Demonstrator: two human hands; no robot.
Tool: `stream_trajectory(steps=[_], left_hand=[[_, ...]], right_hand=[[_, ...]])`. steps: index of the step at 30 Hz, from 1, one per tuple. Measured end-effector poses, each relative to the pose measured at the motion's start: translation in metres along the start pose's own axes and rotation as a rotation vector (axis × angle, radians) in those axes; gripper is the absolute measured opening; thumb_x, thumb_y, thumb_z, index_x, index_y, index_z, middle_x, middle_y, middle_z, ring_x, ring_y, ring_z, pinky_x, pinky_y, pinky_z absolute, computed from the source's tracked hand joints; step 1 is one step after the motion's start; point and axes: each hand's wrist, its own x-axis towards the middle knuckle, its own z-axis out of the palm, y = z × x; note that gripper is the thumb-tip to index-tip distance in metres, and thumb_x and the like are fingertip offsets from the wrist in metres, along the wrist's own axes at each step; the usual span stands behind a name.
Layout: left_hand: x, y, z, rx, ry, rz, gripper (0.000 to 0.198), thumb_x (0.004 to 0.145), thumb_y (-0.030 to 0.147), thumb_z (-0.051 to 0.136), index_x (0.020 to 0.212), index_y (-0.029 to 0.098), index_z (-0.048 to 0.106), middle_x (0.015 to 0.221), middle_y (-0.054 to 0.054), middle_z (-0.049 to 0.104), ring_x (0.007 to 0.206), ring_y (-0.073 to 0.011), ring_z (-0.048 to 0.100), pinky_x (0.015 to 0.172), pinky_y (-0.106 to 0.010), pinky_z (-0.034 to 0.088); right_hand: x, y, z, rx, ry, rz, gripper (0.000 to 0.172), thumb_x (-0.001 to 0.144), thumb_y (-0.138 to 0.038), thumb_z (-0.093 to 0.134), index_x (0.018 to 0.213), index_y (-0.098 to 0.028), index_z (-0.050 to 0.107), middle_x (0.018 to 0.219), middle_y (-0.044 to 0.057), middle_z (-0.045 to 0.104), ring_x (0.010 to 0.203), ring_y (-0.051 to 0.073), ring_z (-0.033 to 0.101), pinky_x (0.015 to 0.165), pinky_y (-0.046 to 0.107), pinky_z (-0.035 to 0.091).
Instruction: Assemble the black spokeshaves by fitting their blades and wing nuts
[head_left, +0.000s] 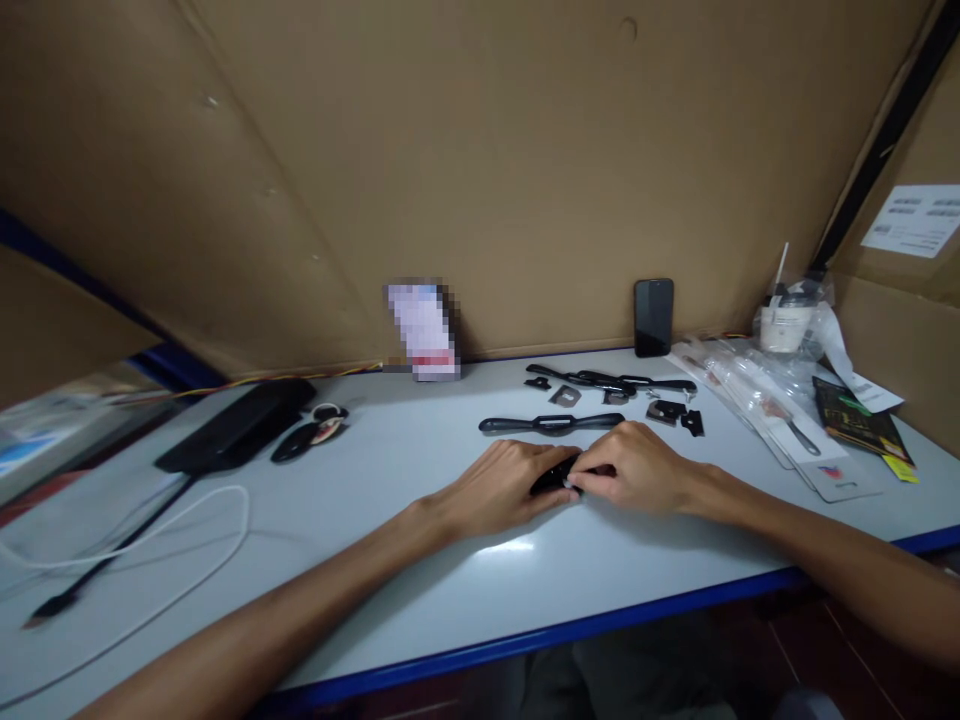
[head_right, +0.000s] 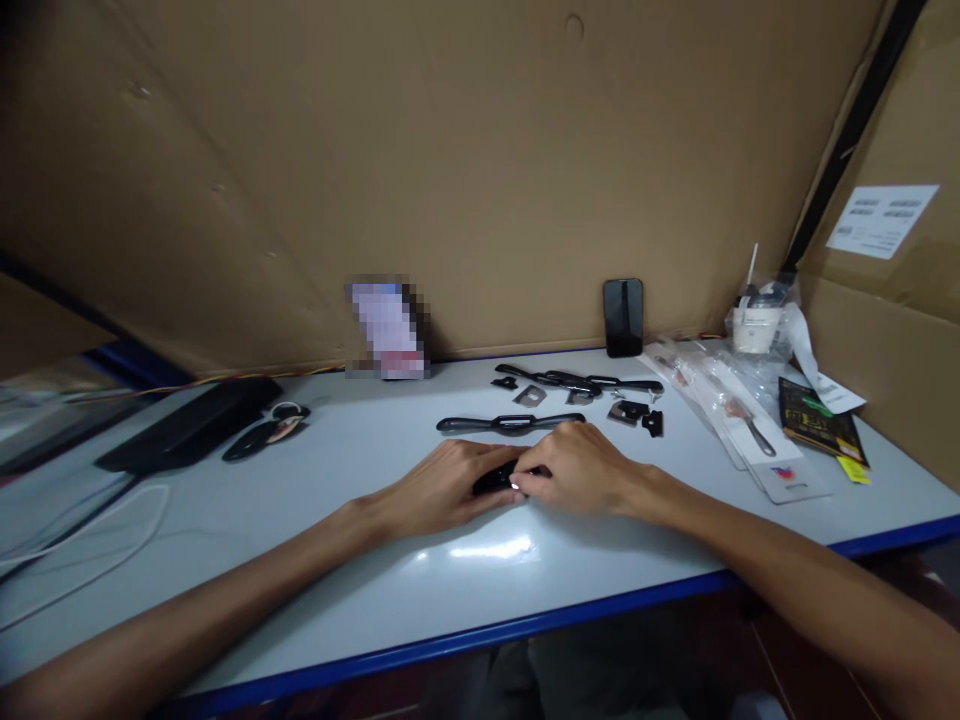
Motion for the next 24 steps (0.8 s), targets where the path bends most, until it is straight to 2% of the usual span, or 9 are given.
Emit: stream_trajectory(steps=[3, 6, 9, 11, 13, 15, 18, 20, 24], left_hand=[[0.000, -0.001, 0.001, 0.032, -0.007, -0.024, 0.039, 0.105, 0.051, 0.056, 0.117, 0.016, 0.069, 0.084, -0.006, 0.075, 0.070, -0.0236, 0.070, 0.060, -0.032, 0.043], [0.000, -0.001, 0.001, 0.058, -0.002, -0.031, 0.044, 0.105, 0.054, 0.055, 0.122, 0.015, 0.069, 0.083, -0.007, 0.076, 0.070, -0.0243, 0.070, 0.059, -0.033, 0.043], [0.000, -0.002, 0.001, 0.069, 0.001, -0.021, 0.048, 0.105, 0.056, 0.053, 0.129, 0.016, 0.066, 0.089, -0.008, 0.078, 0.074, -0.0253, 0.073, 0.061, -0.033, 0.045], [-0.001, -0.002, 0.001, 0.077, -0.009, -0.026, 0.049, 0.106, 0.057, 0.052, 0.129, 0.016, 0.067, 0.091, -0.009, 0.079, 0.075, -0.0264, 0.074, 0.061, -0.034, 0.046], [-0.002, -0.002, 0.001, 0.084, -0.018, -0.037, 0.051, 0.106, 0.058, 0.052, 0.128, 0.016, 0.068, 0.091, -0.010, 0.079, 0.076, -0.0273, 0.074, 0.062, -0.035, 0.048], [-0.002, -0.002, 0.001, 0.085, -0.023, -0.042, 0.052, 0.105, 0.058, 0.052, 0.132, 0.016, 0.067, 0.092, -0.010, 0.079, 0.078, -0.0277, 0.074, 0.063, -0.036, 0.050], [-0.001, -0.001, 0.001, 0.078, -0.024, -0.048, 0.051, 0.105, 0.056, 0.055, 0.136, 0.018, 0.065, 0.097, -0.010, 0.080, 0.080, -0.0282, 0.075, 0.065, -0.036, 0.051], [-0.001, -0.001, 0.000, 0.079, -0.031, -0.053, 0.048, 0.104, 0.054, 0.057, 0.135, 0.018, 0.065, 0.098, -0.010, 0.080, 0.081, -0.0287, 0.075, 0.065, -0.036, 0.051], [-0.001, -0.001, 0.000, 0.074, -0.047, -0.055, 0.047, 0.104, 0.052, 0.059, 0.136, 0.019, 0.065, 0.101, -0.009, 0.080, 0.085, -0.0297, 0.076, 0.067, -0.037, 0.052]], right_hand=[[0.001, 0.000, 0.001, -0.061, 0.036, 0.026, 0.027, 0.093, -0.017, 0.058, 0.073, -0.020, 0.076, 0.069, 0.003, 0.071, 0.060, 0.014, 0.052, 0.062, 0.032, 0.030], [0.002, 0.001, 0.002, -0.143, 0.054, 0.063, 0.027, 0.094, -0.018, 0.057, 0.074, -0.018, 0.075, 0.069, 0.005, 0.071, 0.059, 0.015, 0.050, 0.061, 0.033, 0.029], [0.002, 0.003, 0.000, -0.071, -0.017, 0.050, 0.023, 0.089, -0.014, 0.062, 0.068, -0.018, 0.073, 0.062, 0.000, 0.065, 0.057, 0.013, 0.046, 0.061, 0.031, 0.031], [0.002, 0.005, -0.005, -0.011, -0.032, 0.036, 0.023, 0.089, -0.014, 0.064, 0.068, -0.018, 0.072, 0.062, -0.001, 0.064, 0.059, 0.012, 0.048, 0.063, 0.029, 0.034], [0.001, 0.008, -0.011, -0.039, 0.030, 0.042, 0.018, 0.091, -0.017, 0.066, 0.076, -0.018, 0.075, 0.073, 0.001, 0.070, 0.070, 0.015, 0.057, 0.068, 0.029, 0.037], [0.001, 0.012, -0.018, -0.130, 0.064, 0.057, 0.008, 0.091, -0.023, 0.070, 0.093, -0.019, 0.078, 0.094, 0.005, 0.074, 0.086, 0.020, 0.063, 0.074, 0.031, 0.040], [0.000, 0.016, -0.026, -0.226, -0.085, 0.077, 0.022, 0.088, -0.027, 0.076, 0.108, -0.018, 0.076, 0.107, 0.010, 0.073, 0.095, 0.025, 0.065, 0.077, 0.033, 0.042], [0.000, 0.018, -0.027, -0.231, -0.167, 0.088, 0.020, 0.088, -0.027, 0.074, 0.106, -0.018, 0.077, 0.105, 0.010, 0.074, 0.096, 0.027, 0.065, 0.077, 0.034, 0.043], [-0.002, 0.020, -0.025, -0.217, -0.162, 0.083, 0.016, 0.091, -0.024, 0.068, 0.103, -0.019, 0.077, 0.105, 0.009, 0.074, 0.097, 0.027, 0.066, 0.079, 0.036, 0.044]])
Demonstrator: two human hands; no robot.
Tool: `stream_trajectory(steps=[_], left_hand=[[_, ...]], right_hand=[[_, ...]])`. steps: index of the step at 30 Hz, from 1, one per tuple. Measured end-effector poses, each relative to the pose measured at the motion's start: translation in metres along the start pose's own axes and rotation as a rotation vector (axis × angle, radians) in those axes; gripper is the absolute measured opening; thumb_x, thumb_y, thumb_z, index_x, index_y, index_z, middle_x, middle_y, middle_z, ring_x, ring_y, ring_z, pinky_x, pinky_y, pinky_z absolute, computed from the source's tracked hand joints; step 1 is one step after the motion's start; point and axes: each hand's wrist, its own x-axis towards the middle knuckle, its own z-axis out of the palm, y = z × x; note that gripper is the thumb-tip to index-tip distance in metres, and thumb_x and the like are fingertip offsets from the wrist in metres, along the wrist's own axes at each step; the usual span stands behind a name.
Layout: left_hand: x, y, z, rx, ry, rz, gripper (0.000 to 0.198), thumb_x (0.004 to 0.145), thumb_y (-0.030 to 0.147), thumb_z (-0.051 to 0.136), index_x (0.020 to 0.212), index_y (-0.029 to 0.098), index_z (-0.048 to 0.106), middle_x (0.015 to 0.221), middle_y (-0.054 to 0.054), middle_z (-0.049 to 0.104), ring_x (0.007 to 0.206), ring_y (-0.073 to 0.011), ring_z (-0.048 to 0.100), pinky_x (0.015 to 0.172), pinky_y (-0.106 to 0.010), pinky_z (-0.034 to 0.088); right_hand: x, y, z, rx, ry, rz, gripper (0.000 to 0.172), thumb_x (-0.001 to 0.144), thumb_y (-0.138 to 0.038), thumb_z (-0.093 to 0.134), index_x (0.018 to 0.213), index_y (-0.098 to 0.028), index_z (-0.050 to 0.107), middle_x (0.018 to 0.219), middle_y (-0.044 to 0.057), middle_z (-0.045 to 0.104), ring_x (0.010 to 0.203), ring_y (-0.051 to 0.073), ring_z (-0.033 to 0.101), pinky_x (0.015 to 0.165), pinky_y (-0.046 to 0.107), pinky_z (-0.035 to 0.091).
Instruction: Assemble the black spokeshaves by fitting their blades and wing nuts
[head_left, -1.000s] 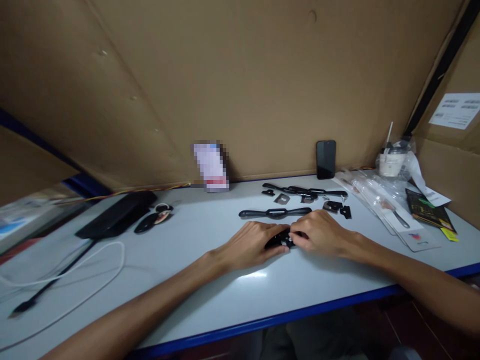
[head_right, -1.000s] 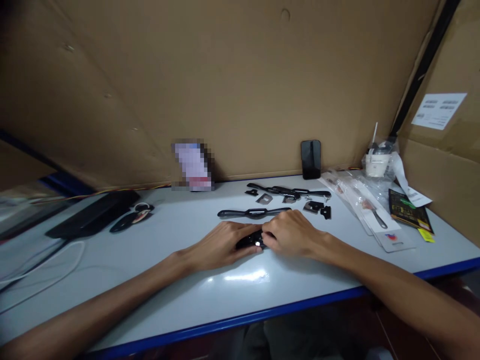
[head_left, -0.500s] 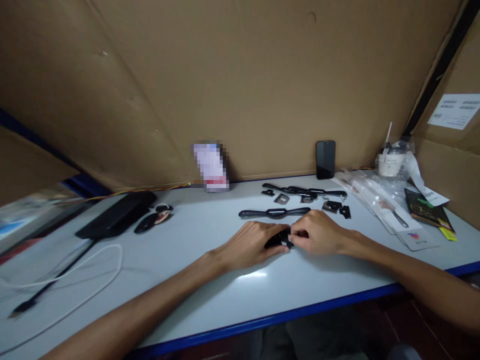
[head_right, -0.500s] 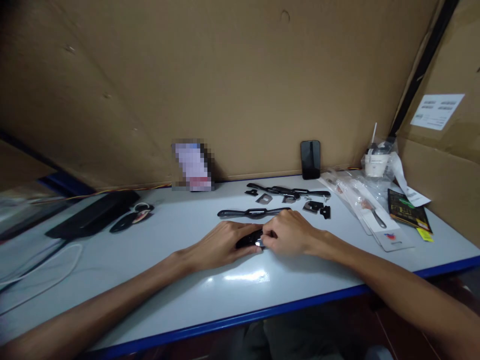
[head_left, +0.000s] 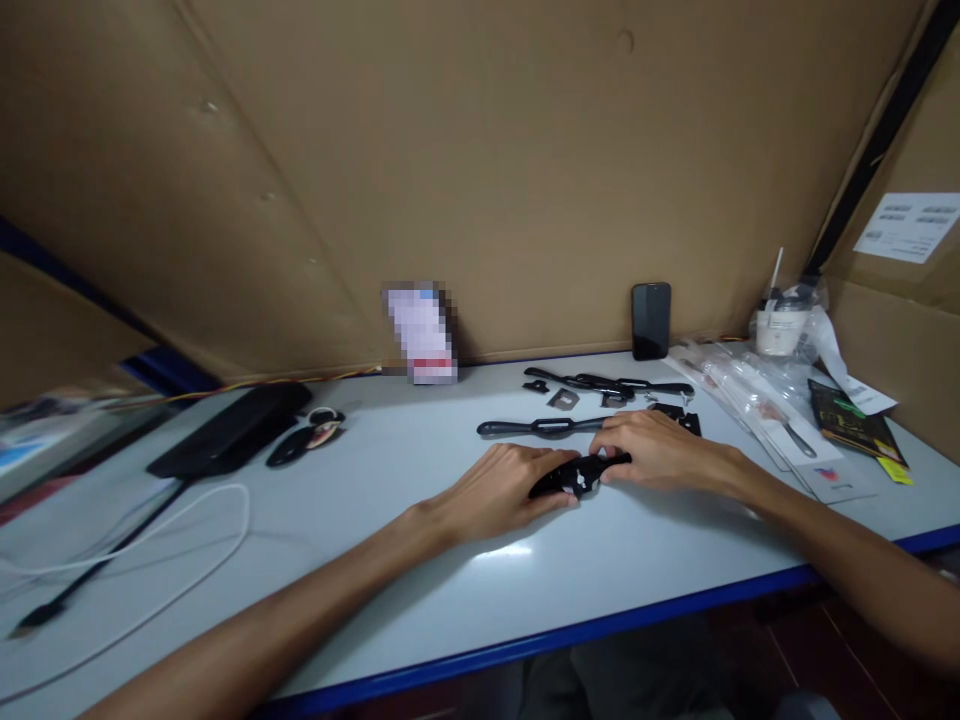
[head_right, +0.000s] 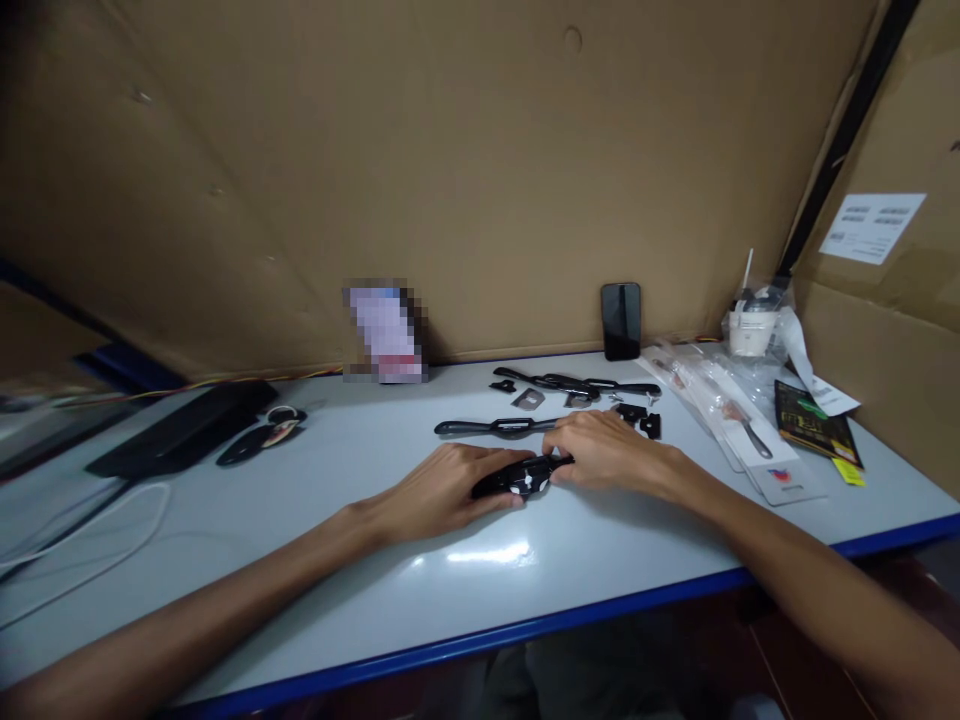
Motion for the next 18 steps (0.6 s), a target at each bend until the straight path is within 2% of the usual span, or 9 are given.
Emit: stream_trajectory(steps=[2, 5, 7, 9, 11, 15, 18], left_hand=[[0.000, -0.001, 0.000, 0.001, -0.002, 0.003, 0.047, 0.104, 0.051, 0.059, 0.137, 0.018, 0.064, 0.102, -0.010, 0.079, 0.086, -0.0301, 0.076, 0.068, -0.038, 0.052], [-0.001, -0.001, 0.001, 0.015, 0.009, 0.004, 0.048, 0.104, 0.052, 0.059, 0.137, 0.017, 0.064, 0.103, -0.011, 0.079, 0.086, -0.0297, 0.076, 0.068, -0.037, 0.052], [0.000, -0.002, 0.002, 0.021, 0.014, 0.011, 0.046, 0.103, 0.051, 0.060, 0.131, 0.015, 0.067, 0.099, -0.011, 0.079, 0.081, -0.0285, 0.075, 0.066, -0.036, 0.050], [0.001, -0.001, 0.002, 0.018, 0.019, 0.021, 0.042, 0.104, 0.051, 0.059, 0.119, 0.014, 0.071, 0.091, -0.009, 0.078, 0.076, -0.0268, 0.073, 0.063, -0.036, 0.048], [0.001, -0.001, 0.002, 0.007, 0.031, 0.029, 0.041, 0.105, 0.052, 0.057, 0.112, 0.014, 0.072, 0.084, -0.007, 0.076, 0.071, -0.0251, 0.071, 0.061, -0.035, 0.046], [0.000, -0.001, 0.002, -0.016, 0.053, 0.045, 0.044, 0.107, 0.054, 0.052, 0.115, 0.016, 0.071, 0.078, -0.005, 0.073, 0.067, -0.0226, 0.068, 0.058, -0.032, 0.042], [0.000, -0.001, 0.002, -0.013, 0.056, 0.051, 0.045, 0.107, 0.056, 0.051, 0.117, 0.016, 0.070, 0.078, -0.005, 0.073, 0.066, -0.0222, 0.068, 0.058, -0.032, 0.040]], right_hand=[[-0.001, 0.000, 0.000, 0.016, 0.013, -0.004, 0.019, 0.090, -0.021, 0.068, 0.106, -0.020, 0.078, 0.106, 0.010, 0.075, 0.098, 0.027, 0.066, 0.079, 0.036, 0.044], [-0.003, -0.003, -0.001, 0.061, 0.086, -0.050, 0.033, 0.090, -0.018, 0.069, 0.122, -0.022, 0.076, 0.112, 0.009, 0.074, 0.099, 0.025, 0.065, 0.080, 0.034, 0.044], [-0.004, -0.006, -0.001, 0.073, 0.111, -0.102, 0.043, 0.092, -0.014, 0.065, 0.132, -0.028, 0.072, 0.109, 0.007, 0.072, 0.095, 0.022, 0.065, 0.077, 0.032, 0.043], [-0.005, -0.010, -0.001, 0.067, 0.095, -0.144, 0.047, 0.093, -0.010, 0.062, 0.133, -0.032, 0.072, 0.102, 0.005, 0.071, 0.089, 0.020, 0.064, 0.072, 0.029, 0.041], [-0.006, -0.012, 0.000, 0.066, 0.093, -0.164, 0.041, 0.094, -0.011, 0.063, 0.129, -0.030, 0.075, 0.101, 0.005, 0.072, 0.089, 0.019, 0.065, 0.071, 0.028, 0.041], [-0.004, -0.012, 0.003, 0.075, 0.118, -0.168, 0.026, 0.095, -0.018, 0.069, 0.119, -0.023, 0.078, 0.106, 0.006, 0.073, 0.092, 0.020, 0.067, 0.074, 0.029, 0.043], [-0.002, -0.012, 0.007, 0.037, 0.112, -0.152, 0.017, 0.095, -0.019, 0.071, 0.111, -0.021, 0.078, 0.101, 0.005, 0.073, 0.090, 0.020, 0.066, 0.073, 0.030, 0.043]])
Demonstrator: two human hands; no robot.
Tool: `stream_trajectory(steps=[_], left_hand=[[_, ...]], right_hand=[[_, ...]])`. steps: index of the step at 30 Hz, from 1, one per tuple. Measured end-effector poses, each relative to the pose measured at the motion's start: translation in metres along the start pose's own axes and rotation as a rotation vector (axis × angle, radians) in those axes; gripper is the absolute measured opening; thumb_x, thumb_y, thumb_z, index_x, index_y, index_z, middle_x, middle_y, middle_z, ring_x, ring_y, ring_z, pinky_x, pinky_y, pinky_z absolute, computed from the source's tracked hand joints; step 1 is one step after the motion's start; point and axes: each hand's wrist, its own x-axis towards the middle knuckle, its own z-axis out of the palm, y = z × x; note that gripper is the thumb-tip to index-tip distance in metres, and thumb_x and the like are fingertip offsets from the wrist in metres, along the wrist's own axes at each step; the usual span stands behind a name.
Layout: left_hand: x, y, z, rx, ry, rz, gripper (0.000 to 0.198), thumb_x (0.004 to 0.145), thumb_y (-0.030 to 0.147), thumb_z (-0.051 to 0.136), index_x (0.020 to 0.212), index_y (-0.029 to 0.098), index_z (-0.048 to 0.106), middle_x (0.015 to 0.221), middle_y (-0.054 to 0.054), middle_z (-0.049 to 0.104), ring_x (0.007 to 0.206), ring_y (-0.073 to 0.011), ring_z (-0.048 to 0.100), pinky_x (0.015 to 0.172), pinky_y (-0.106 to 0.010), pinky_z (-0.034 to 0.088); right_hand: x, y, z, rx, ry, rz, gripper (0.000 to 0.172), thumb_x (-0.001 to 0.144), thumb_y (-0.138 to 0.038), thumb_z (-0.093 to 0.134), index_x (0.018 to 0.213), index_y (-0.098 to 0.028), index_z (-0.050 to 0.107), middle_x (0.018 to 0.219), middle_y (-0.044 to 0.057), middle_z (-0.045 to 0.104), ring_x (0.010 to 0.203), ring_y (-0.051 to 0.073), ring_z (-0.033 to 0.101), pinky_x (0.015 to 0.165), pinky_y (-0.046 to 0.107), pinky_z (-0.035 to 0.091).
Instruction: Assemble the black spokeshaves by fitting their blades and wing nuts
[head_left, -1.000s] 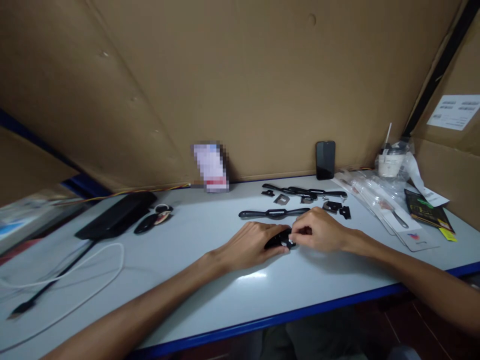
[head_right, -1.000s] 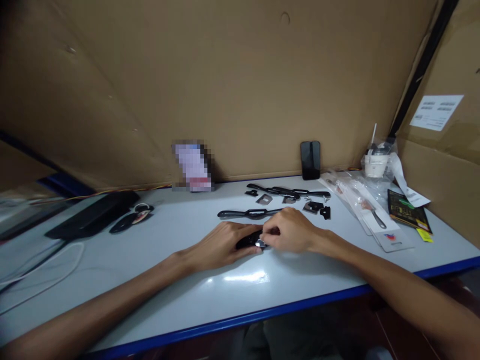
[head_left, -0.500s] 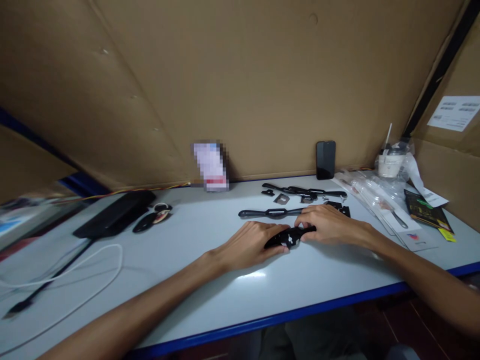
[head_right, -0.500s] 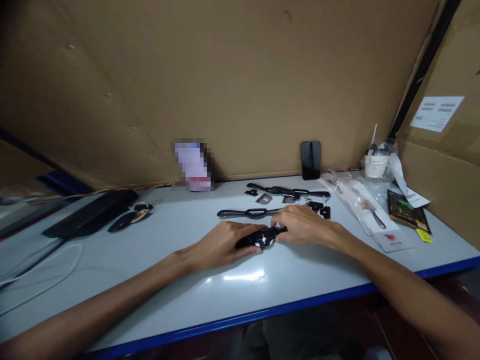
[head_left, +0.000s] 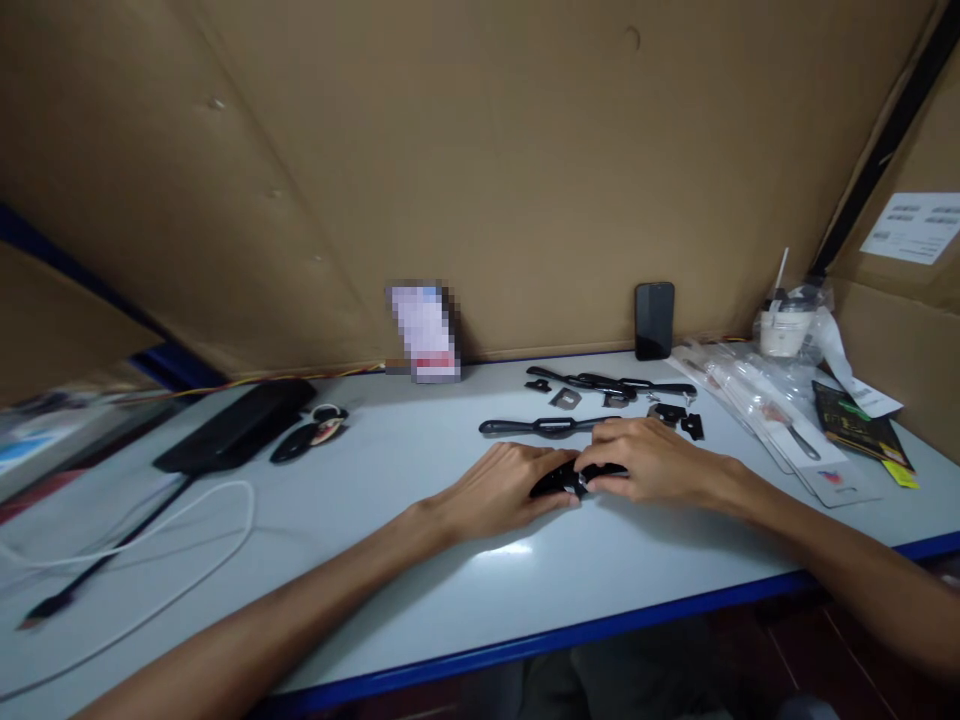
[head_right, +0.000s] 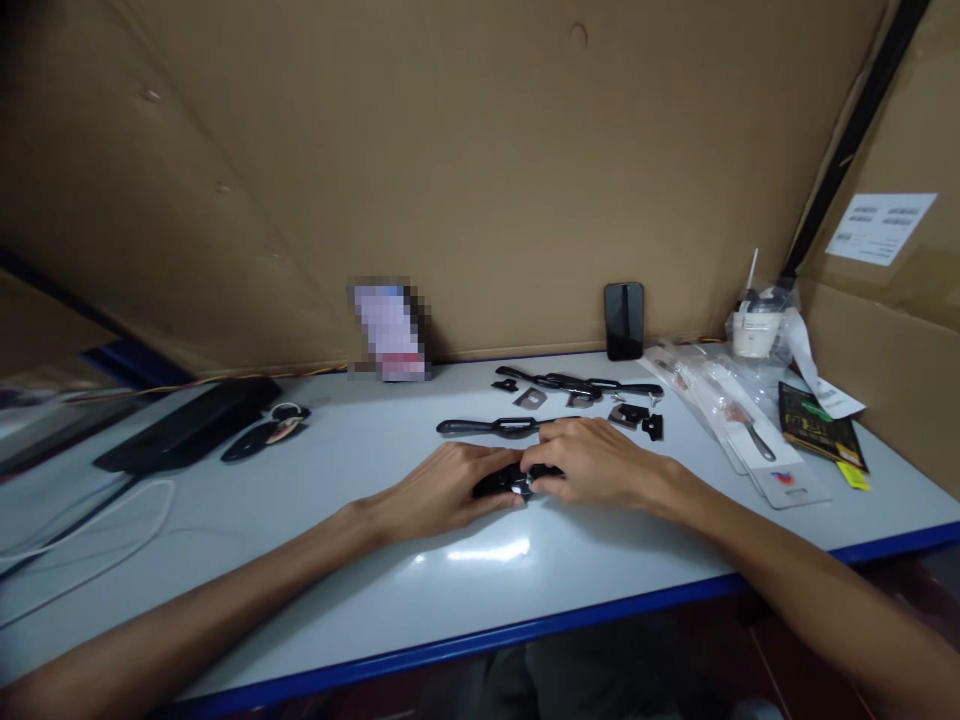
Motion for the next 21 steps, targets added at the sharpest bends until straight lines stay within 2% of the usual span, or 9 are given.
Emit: stream_trajectory(steps=[3, 9, 13, 16, 18, 19, 20, 21], left_hand=[[0.000, 0.000, 0.000, 0.013, 0.011, 0.008, 0.046, 0.106, 0.057, 0.051, 0.116, 0.016, 0.069, 0.078, -0.005, 0.074, 0.065, -0.0229, 0.068, 0.057, -0.032, 0.038], [0.003, 0.000, 0.002, -0.014, 0.024, 0.024, 0.043, 0.106, 0.055, 0.053, 0.106, 0.015, 0.068, 0.084, -0.007, 0.075, 0.069, -0.0228, 0.069, 0.057, -0.032, 0.038], [0.004, 0.000, 0.002, -0.048, 0.032, 0.013, 0.042, 0.104, 0.053, 0.059, 0.119, 0.015, 0.067, 0.094, -0.008, 0.078, 0.076, -0.0242, 0.073, 0.061, -0.032, 0.042], [0.004, 0.001, 0.001, -0.047, 0.024, 0.011, 0.043, 0.103, 0.053, 0.060, 0.123, 0.016, 0.067, 0.098, -0.009, 0.078, 0.078, -0.0240, 0.073, 0.061, -0.032, 0.043], [0.004, 0.001, 0.000, -0.032, 0.013, 0.008, 0.043, 0.102, 0.054, 0.062, 0.122, 0.016, 0.068, 0.095, -0.008, 0.078, 0.076, -0.0237, 0.072, 0.060, -0.032, 0.041], [0.005, 0.001, 0.000, -0.025, 0.010, 0.007, 0.044, 0.102, 0.054, 0.063, 0.121, 0.015, 0.068, 0.093, -0.008, 0.078, 0.074, -0.0236, 0.072, 0.059, -0.032, 0.041], [0.005, 0.002, -0.001, -0.021, 0.008, 0.006, 0.044, 0.101, 0.054, 0.064, 0.120, 0.014, 0.069, 0.092, -0.008, 0.077, 0.072, -0.0234, 0.071, 0.058, -0.032, 0.039], [0.005, 0.002, -0.001, -0.019, 0.008, 0.006, 0.044, 0.100, 0.054, 0.065, 0.118, 0.014, 0.069, 0.090, -0.008, 0.077, 0.071, -0.0231, 0.071, 0.057, -0.032, 0.038]], right_hand=[[0.002, -0.001, 0.005, -0.033, 0.010, 0.023, 0.008, 0.097, -0.024, 0.070, 0.099, -0.018, 0.075, 0.095, 0.005, 0.072, 0.084, 0.020, 0.064, 0.070, 0.030, 0.041], [0.004, -0.015, 0.021, -0.159, 0.033, 0.094, 0.016, 0.101, -0.023, 0.061, 0.095, -0.014, 0.072, 0.094, 0.009, 0.073, 0.079, 0.020, 0.064, 0.067, 0.032, 0.039], [0.008, -0.026, 0.032, -0.216, 0.058, 0.224, 0.022, 0.098, -0.017, 0.055, 0.086, -0.014, 0.073, 0.086, 0.009, 0.075, 0.073, 0.021, 0.064, 0.065, 0.033, 0.036], [0.011, -0.025, 0.028, -0.137, 0.036, 0.323, 0.027, 0.096, -0.018, 0.058, 0.072, -0.017, 0.070, 0.074, 0.006, 0.073, 0.066, 0.019, 0.062, 0.062, 0.032, 0.032], [0.010, -0.018, 0.019, -0.032, 0.040, 0.306, 0.020, 0.094, -0.022, 0.063, 0.077, -0.018, 0.072, 0.070, 0.003, 0.070, 0.063, 0.017, 0.059, 0.061, 0.031, 0.031], [0.009, -0.014, 0.014, 0.026, 0.041, 0.270, 0.011, 0.093, -0.023, 0.067, 0.086, -0.019, 0.075, 0.070, 0.001, 0.069, 0.063, 0.017, 0.058, 0.061, 0.030, 0.032], [0.008, -0.008, 0.010, 0.080, 0.033, 0.226, 0.010, 0.091, -0.022, 0.070, 0.097, -0.020, 0.077, 0.071, 0.000, 0.069, 0.064, 0.016, 0.058, 0.061, 0.029, 0.034], [0.006, -0.003, 0.006, 0.125, 0.018, 0.183, 0.018, 0.089, -0.021, 0.072, 0.107, -0.021, 0.077, 0.074, 0.000, 0.070, 0.066, 0.016, 0.059, 0.063, 0.028, 0.036]])
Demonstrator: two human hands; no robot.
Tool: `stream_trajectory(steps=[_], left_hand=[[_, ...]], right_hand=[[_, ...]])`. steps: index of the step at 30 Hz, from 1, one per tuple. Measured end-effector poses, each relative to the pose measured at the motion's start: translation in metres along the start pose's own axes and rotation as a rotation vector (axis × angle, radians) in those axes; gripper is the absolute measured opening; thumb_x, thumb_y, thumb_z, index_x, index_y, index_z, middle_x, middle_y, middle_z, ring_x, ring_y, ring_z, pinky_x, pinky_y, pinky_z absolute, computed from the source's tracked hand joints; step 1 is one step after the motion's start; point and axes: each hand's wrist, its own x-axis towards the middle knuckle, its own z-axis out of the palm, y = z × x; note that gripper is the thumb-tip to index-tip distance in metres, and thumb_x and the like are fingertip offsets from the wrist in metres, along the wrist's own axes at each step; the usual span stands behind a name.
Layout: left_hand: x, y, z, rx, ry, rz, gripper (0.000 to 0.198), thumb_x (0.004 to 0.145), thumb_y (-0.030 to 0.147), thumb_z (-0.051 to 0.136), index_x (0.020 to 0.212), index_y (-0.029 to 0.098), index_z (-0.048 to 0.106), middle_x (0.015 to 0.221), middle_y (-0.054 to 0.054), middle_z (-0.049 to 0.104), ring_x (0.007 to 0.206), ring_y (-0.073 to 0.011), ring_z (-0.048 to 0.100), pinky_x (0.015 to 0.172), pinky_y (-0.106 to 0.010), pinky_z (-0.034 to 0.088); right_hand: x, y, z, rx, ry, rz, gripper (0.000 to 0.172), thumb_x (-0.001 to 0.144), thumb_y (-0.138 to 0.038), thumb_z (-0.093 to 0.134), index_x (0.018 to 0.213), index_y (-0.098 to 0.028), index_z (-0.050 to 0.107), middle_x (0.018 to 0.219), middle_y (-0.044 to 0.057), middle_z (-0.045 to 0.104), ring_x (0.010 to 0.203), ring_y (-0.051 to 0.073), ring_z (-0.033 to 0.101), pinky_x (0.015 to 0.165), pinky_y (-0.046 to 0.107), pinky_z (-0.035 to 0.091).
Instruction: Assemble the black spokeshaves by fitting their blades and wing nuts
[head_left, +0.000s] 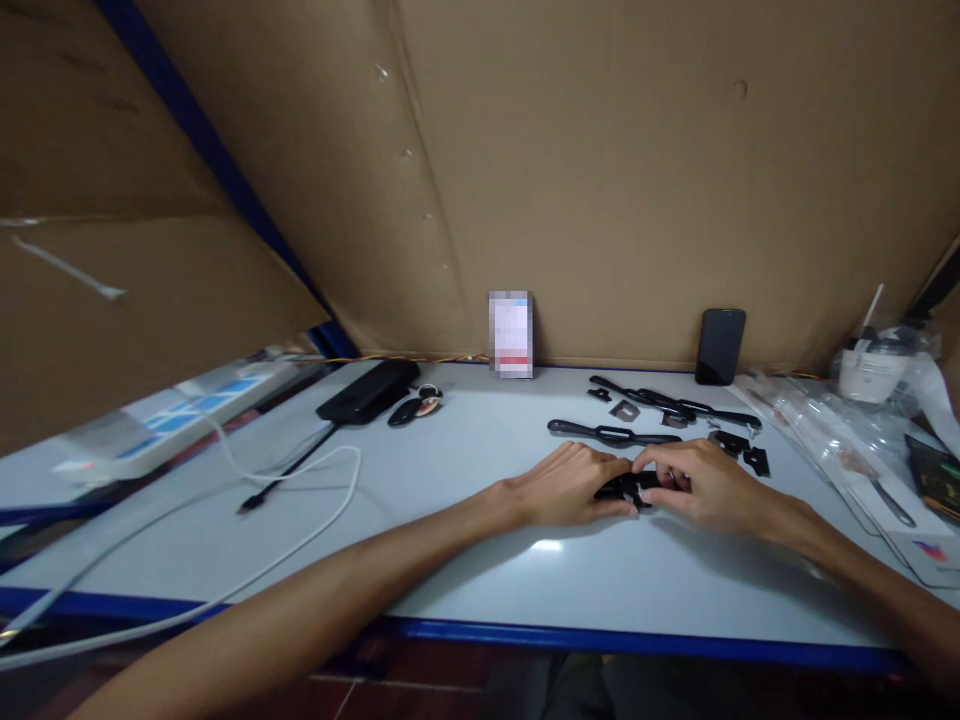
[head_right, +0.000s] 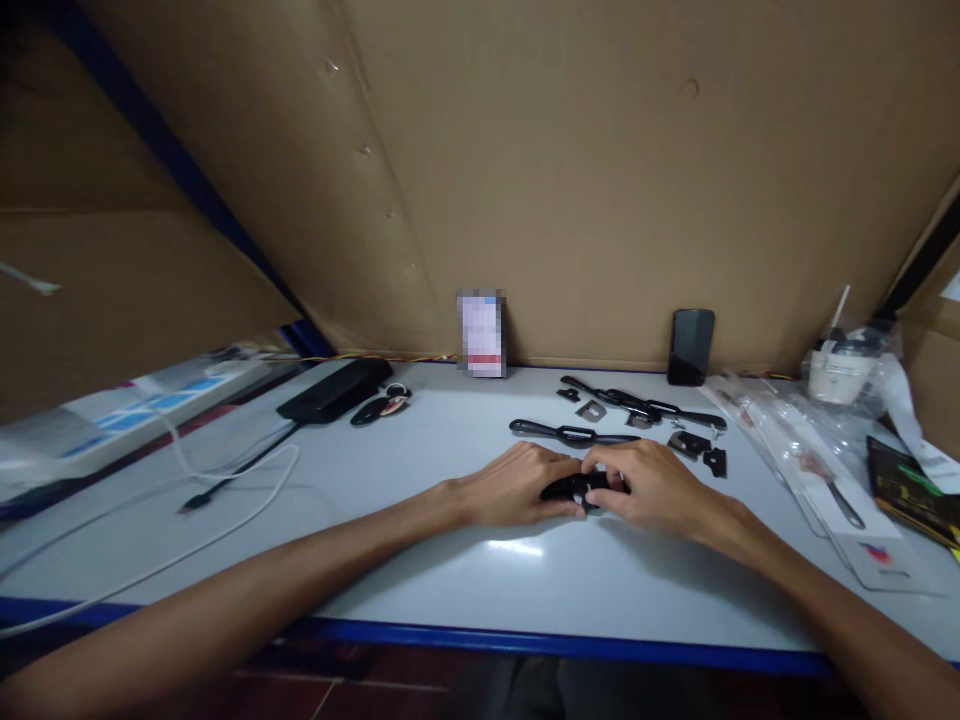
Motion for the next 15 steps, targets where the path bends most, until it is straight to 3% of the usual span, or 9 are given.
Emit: stream_trajectory(steps=[10, 15], left_hand=[[0.000, 0.002, -0.003, 0.005, -0.009, -0.006, 0.037, 0.100, 0.052, 0.066, 0.113, 0.017, 0.069, 0.094, -0.006, 0.078, 0.073, -0.0220, 0.071, 0.057, -0.032, 0.036], [0.001, 0.002, -0.003, 0.004, -0.011, -0.001, 0.037, 0.101, 0.052, 0.064, 0.111, 0.016, 0.069, 0.092, -0.007, 0.078, 0.070, -0.0211, 0.070, 0.056, -0.032, 0.035]], right_hand=[[0.000, 0.017, 0.001, 0.055, -0.097, -0.117, 0.025, 0.093, -0.021, 0.070, 0.116, -0.024, 0.080, 0.091, 0.004, 0.076, 0.072, 0.017, 0.062, 0.067, 0.029, 0.042], [0.002, 0.016, 0.001, 0.106, -0.098, -0.095, 0.022, 0.091, -0.022, 0.070, 0.110, -0.024, 0.081, 0.082, 0.003, 0.075, 0.069, 0.018, 0.061, 0.066, 0.030, 0.042]])
